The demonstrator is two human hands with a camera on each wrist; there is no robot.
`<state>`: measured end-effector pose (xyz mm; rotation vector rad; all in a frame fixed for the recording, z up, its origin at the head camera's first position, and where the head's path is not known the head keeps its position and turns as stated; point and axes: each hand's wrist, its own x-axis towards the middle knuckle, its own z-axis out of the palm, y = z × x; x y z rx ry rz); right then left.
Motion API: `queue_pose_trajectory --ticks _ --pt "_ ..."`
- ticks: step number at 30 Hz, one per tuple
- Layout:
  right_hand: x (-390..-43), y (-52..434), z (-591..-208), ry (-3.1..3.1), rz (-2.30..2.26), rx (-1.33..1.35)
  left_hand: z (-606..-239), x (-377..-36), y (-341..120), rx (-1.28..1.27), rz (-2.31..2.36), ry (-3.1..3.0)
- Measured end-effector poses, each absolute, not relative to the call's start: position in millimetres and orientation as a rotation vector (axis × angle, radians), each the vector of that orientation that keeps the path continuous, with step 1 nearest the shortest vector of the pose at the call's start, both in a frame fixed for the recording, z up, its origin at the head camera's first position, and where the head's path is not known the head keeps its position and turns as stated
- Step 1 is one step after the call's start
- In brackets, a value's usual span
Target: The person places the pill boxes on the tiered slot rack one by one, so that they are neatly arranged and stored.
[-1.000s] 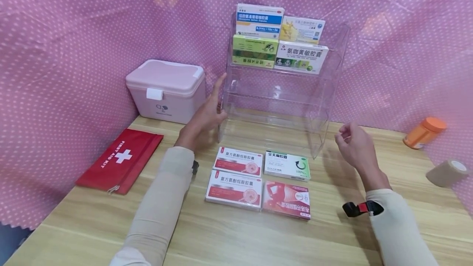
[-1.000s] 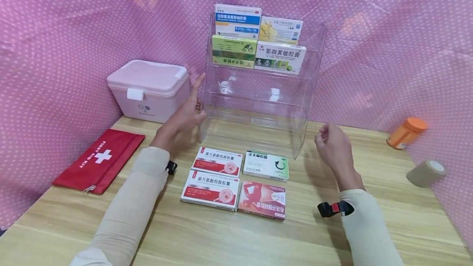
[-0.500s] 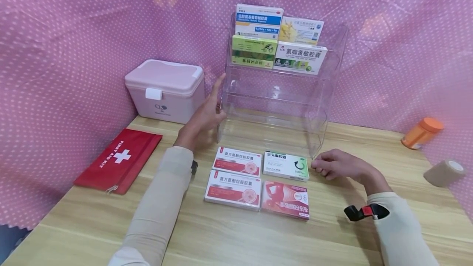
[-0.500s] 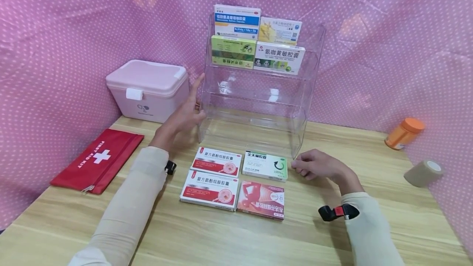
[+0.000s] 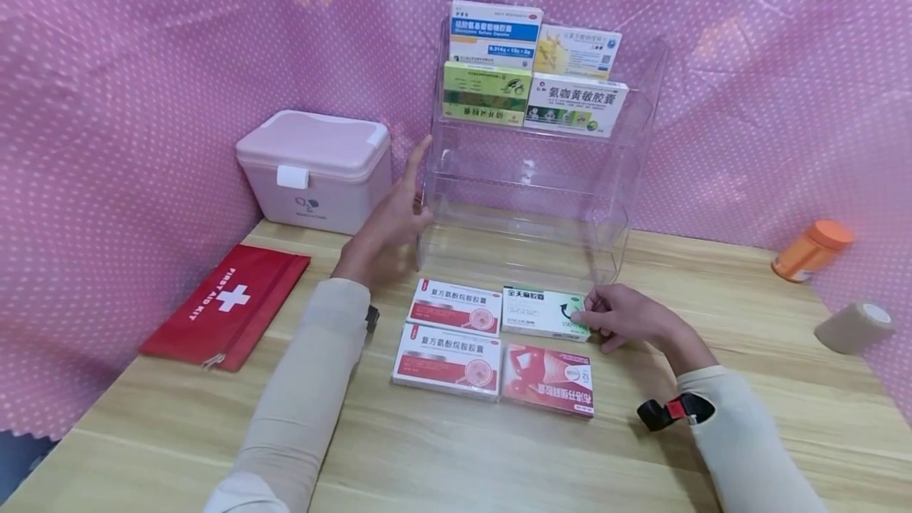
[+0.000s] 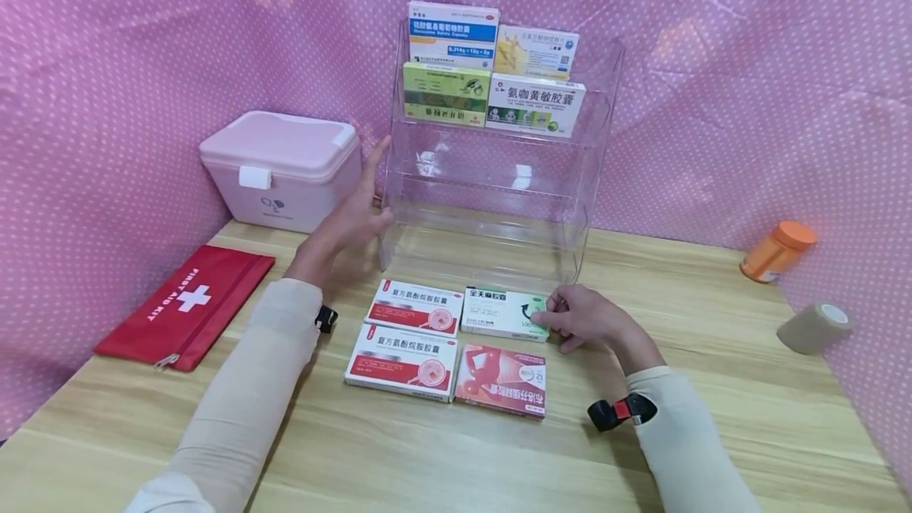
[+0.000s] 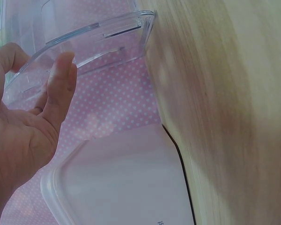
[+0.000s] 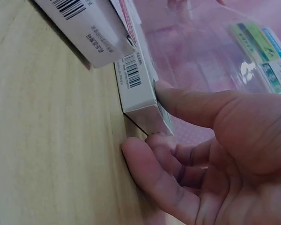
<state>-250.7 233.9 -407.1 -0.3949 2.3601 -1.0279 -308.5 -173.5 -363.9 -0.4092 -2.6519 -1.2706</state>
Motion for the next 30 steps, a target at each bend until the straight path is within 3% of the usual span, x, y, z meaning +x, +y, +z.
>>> queue_pose_trajectory --ticks 9,30 --pt "-247.9 236.7 -404.0 2.274 -1.045 -0.357 -368.1 -308.3 -173.4 -0.393 -1.292 -2.658" --pt "-250.4 249.2 -402.6 2.219 -1.004 -0.551 -365.7 -309.4 -174.2 -0.424 -1.302 -2.626"
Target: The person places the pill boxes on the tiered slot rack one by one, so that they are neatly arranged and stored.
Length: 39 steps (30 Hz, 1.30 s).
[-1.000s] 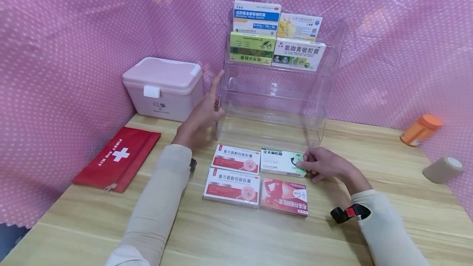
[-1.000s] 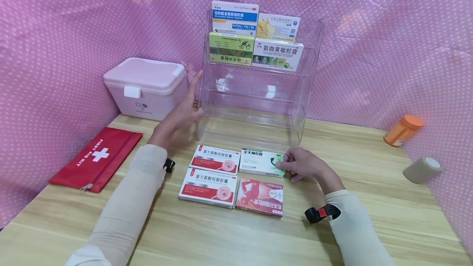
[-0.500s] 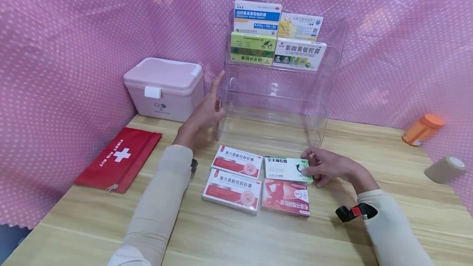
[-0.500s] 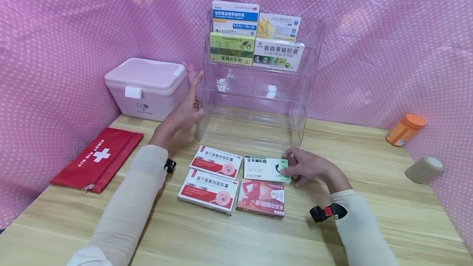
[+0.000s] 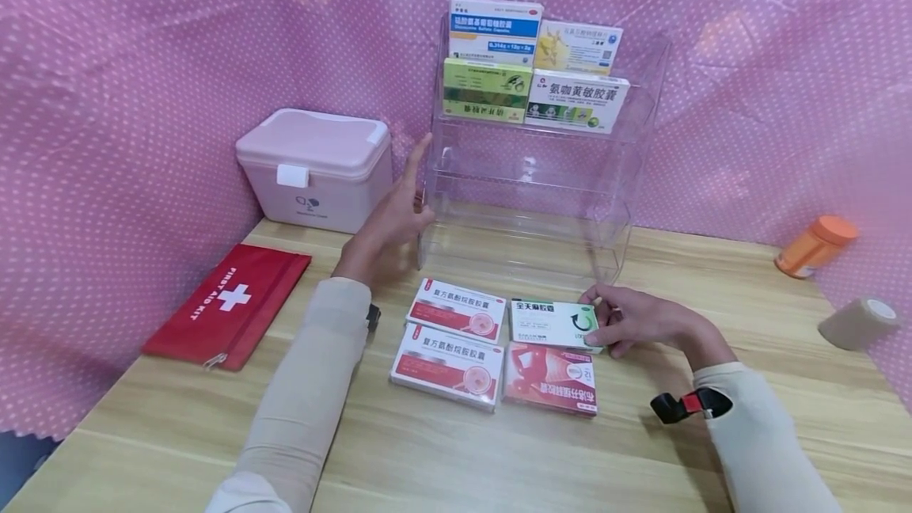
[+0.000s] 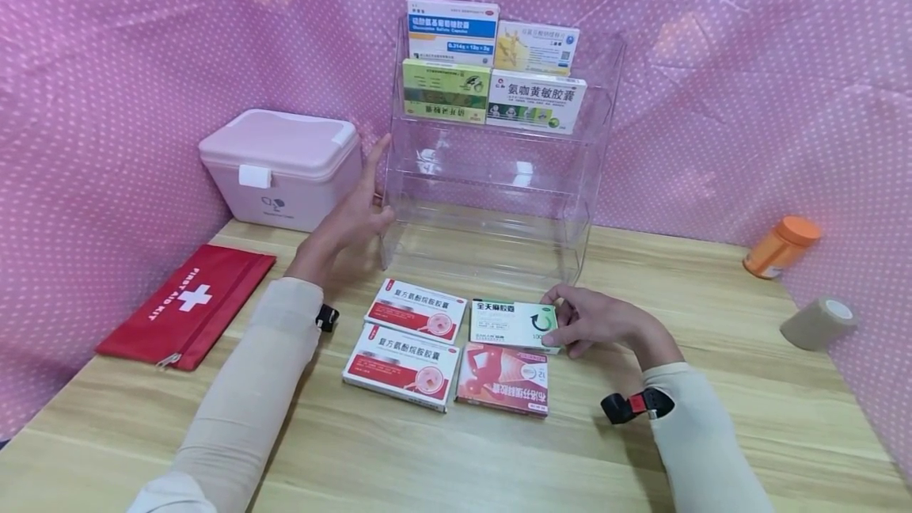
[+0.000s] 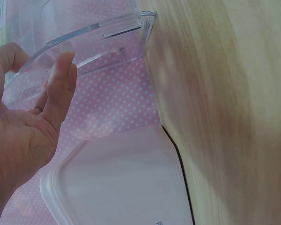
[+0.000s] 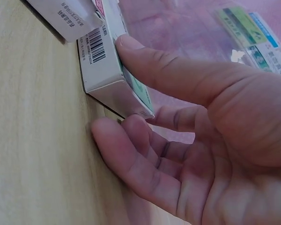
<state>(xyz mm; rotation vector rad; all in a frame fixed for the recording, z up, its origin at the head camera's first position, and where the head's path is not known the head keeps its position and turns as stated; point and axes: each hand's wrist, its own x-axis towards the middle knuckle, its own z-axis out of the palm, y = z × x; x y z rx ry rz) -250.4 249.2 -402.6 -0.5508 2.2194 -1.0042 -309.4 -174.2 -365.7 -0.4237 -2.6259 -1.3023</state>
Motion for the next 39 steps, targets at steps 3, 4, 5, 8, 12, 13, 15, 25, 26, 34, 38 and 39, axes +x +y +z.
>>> queue_pose_trajectory --ticks 3,4,5,8,12,13,15,25,26,34,38,39 --pt "-251.9 249.0 -402.7 2.227 -0.985 -0.557 -365.6 -309.3 -174.6 -0.424 -1.298 -2.622" --pt "-252.1 248.9 -402.6 2.229 -0.98 -0.558 -365.5 -308.9 -174.5 -0.424 -1.297 -2.621" --pt "-252.3 249.0 -402.5 2.23 -0.978 -0.561 -365.5 -308.8 -174.5 -0.426 -1.294 -2.62" --pt "-252.8 250.1 -402.9 2.238 -0.969 -0.57 -365.4 -308.6 -173.9 -0.429 -1.298 -2.616" --pt "-253.1 251.2 -403.5 2.25 -0.96 -0.587 -365.4 -308.2 -173.7 -0.436 -1.307 -2.617" --pt "-253.3 251.3 -403.7 2.252 -0.958 -0.588 -365.3 -308.1 -173.6 -0.438 -1.309 -2.616" --pt "-253.2 251.6 -403.6 2.249 -0.962 -0.595 -365.1 -308.1 -173.8 -0.444 -1.315 -2.613" --pt "-253.1 252.6 -404.3 2.264 -0.961 -0.636 -365.9 -308.3 -174.0 -0.438 -1.334 -2.605" --pt "-253.2 252.8 -404.4 2.269 -0.96 -0.64 -365.8 -308.1 -173.9 -0.438 -1.336 -2.605" --pt "-253.5 252.8 -407.1 2.241 -1.002 -0.651 -365.9 -307.2 -173.9 -0.437 -1.354 -2.604" --pt "-253.9 253.6 -407.6 2.227 -1.021 -0.648 -365.9 -307.2 -173.7 -0.447 -1.352 -2.597" --pt "-253.9 253.8 -407.2 2.23 -1.02 -0.651 -365.9 -307.4 -173.7 -0.453 -1.35 -2.594"
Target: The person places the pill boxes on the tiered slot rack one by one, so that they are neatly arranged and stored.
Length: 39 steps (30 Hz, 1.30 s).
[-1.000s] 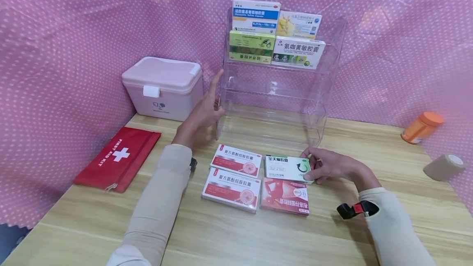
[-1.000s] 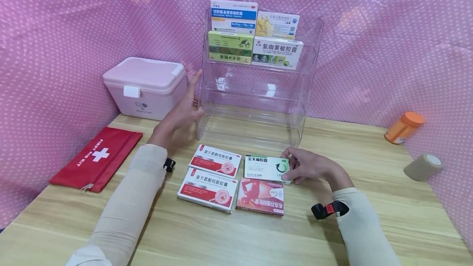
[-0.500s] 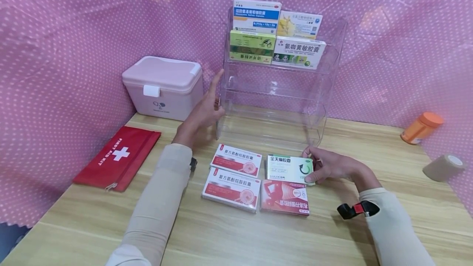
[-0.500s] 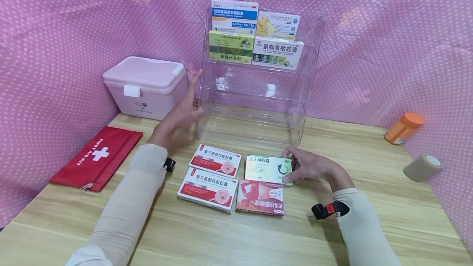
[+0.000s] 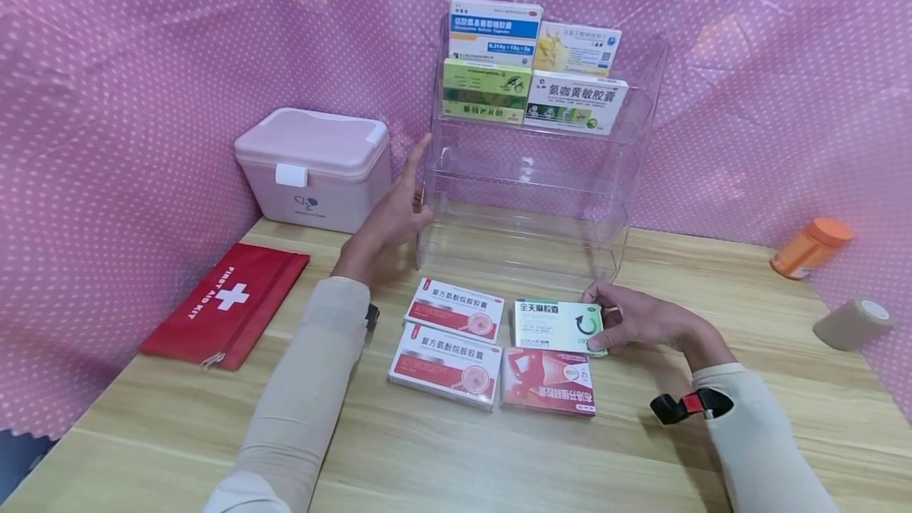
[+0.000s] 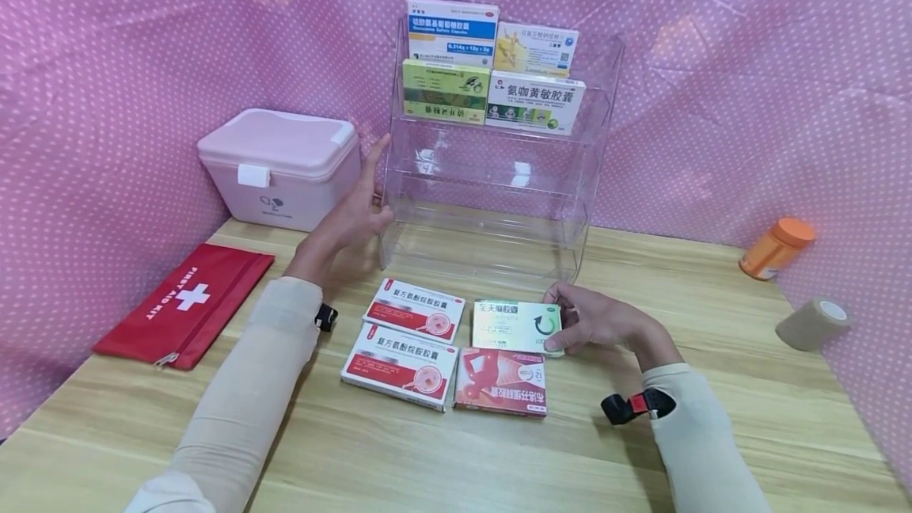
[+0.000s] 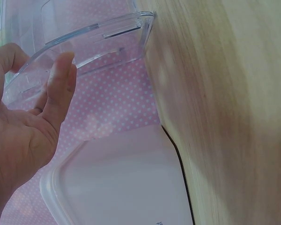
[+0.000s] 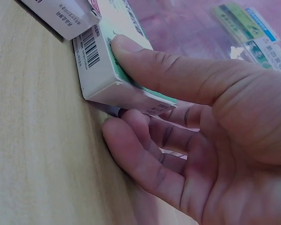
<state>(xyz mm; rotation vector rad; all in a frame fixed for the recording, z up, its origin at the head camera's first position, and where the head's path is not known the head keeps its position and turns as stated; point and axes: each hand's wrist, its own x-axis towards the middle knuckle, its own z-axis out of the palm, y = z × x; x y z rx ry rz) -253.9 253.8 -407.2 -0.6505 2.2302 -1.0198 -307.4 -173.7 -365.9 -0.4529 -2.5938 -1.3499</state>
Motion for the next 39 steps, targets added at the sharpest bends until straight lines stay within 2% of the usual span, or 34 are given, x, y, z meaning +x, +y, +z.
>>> queue_pose_trajectory --ticks 21,32,39 --pt "-248.2 242.1 -393.7 2.326 -1.148 -0.869 -361.6 -307.2 -174.6 -0.442 -1.297 -2.63" --pt "-239.8 222.1 -357.5 2.644 -1.341 -0.872 -358.4 -306.0 -176.5 -0.42 -1.276 -2.634" --pt "-249.2 208.1 -336.8 2.844 -1.612 -0.846 -361.8 -305.2 -176.2 -0.409 -1.275 -2.657"
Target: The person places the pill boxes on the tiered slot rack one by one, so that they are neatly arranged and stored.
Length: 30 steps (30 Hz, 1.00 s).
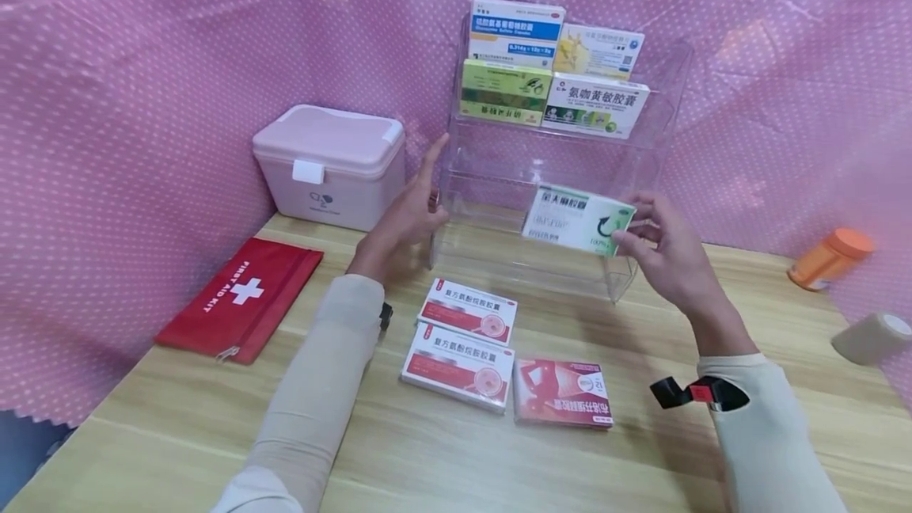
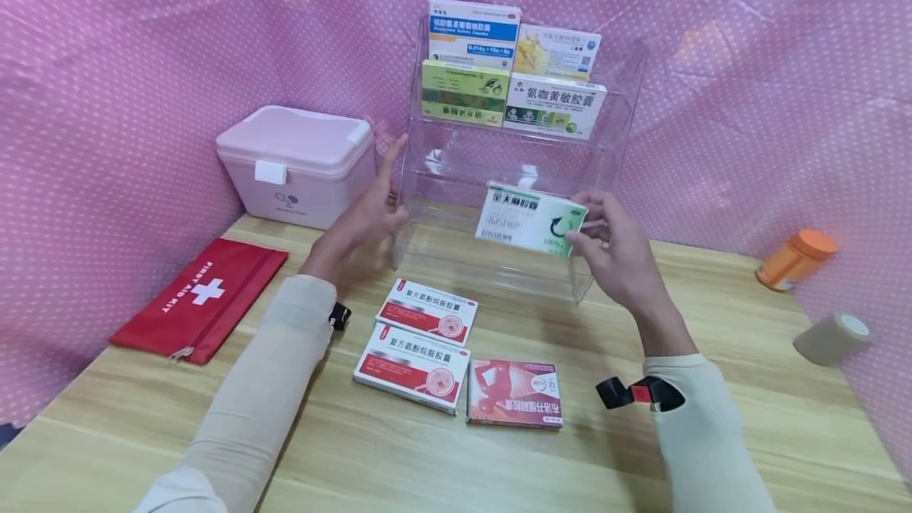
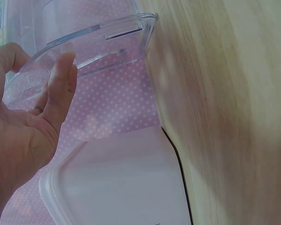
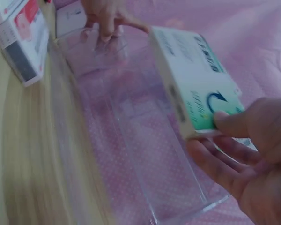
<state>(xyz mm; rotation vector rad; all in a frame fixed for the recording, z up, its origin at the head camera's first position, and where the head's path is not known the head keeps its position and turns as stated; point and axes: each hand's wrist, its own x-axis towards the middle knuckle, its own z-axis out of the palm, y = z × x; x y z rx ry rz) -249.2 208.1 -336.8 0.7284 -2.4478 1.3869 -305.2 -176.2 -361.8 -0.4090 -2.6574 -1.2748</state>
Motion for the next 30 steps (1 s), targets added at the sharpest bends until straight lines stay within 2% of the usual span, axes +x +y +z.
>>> queue_pose_trajectory --ticks 10,18,30 --pt "-288.6 186.3 -310.5 -2.255 1.177 0.432 -363.9 -307.0 -171.5 -0.418 -1.311 -2.637" --pt "-321.3 182.9 -290.2 -2.17 0.889 0.423 -362.4 -306.7 -174.1 -0.433 -1.256 -2.634" --pt "-332.7 159.3 -301.2 -2.558 0.723 0.359 -362.8 -304.9 -173.3 -0.391 -1.261 -2.654"
